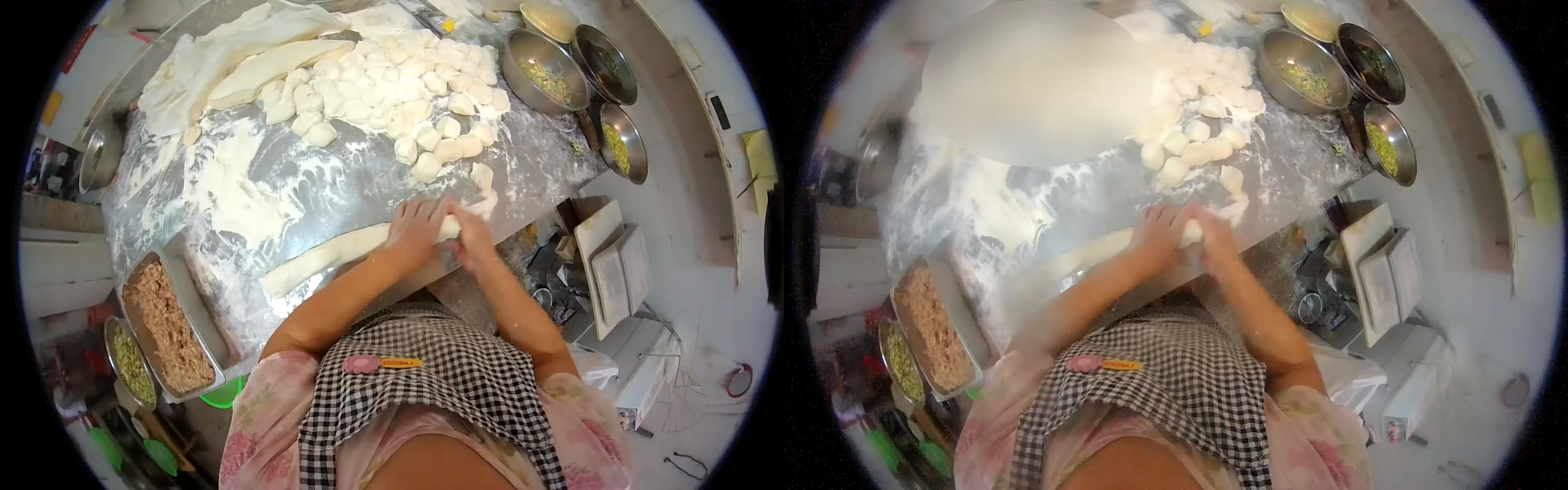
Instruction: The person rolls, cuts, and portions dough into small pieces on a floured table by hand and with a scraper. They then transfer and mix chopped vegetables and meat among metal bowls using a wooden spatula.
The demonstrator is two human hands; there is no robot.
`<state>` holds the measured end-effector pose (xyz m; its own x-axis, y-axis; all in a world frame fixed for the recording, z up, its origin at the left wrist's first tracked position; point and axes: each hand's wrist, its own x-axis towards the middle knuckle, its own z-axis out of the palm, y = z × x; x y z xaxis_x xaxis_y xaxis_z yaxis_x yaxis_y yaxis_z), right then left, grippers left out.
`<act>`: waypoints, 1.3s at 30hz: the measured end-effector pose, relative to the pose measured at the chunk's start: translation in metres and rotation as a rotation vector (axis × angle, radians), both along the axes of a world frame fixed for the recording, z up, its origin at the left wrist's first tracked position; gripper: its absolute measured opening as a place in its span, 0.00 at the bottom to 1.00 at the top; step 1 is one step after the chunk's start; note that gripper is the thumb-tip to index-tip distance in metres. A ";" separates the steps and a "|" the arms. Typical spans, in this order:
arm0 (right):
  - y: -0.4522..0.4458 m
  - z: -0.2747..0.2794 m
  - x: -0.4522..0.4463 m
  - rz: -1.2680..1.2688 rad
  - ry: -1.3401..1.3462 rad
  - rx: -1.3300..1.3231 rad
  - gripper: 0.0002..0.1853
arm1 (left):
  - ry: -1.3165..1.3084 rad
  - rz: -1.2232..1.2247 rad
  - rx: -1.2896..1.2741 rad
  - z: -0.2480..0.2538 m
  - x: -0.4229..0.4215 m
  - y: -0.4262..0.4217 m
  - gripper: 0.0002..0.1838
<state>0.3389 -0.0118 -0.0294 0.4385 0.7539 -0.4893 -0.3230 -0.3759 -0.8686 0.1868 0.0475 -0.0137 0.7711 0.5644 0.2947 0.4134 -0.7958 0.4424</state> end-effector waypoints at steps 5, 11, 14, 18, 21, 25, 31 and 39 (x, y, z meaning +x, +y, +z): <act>0.014 0.053 -0.025 0.095 0.179 0.072 0.09 | 0.035 0.061 -0.423 0.012 -0.010 0.014 0.35; 0.021 0.086 -0.057 0.397 -1.222 0.609 0.04 | -0.223 -0.166 -1.127 0.031 -0.029 0.030 0.22; 0.024 0.049 -0.062 0.303 -1.083 0.428 0.07 | -0.013 -0.092 -0.764 0.006 -0.034 0.006 0.20; 0.062 0.018 -0.015 0.492 -1.717 0.264 0.05 | 0.011 -0.192 -0.628 0.064 -0.027 -0.002 0.19; 0.070 0.009 0.015 0.488 -1.607 0.411 0.11 | -0.120 -0.163 -0.454 0.047 -0.020 0.006 0.23; 0.022 0.030 -0.042 0.120 -0.122 0.003 0.14 | -0.084 0.112 -0.019 0.008 -0.031 -0.001 0.33; 0.039 0.070 -0.049 0.490 -0.304 0.114 0.13 | -0.041 0.223 -0.558 0.014 -0.043 0.015 0.36; 0.045 0.044 -0.096 0.426 -1.137 0.535 0.06 | -0.139 0.066 -0.930 0.002 -0.075 0.006 0.18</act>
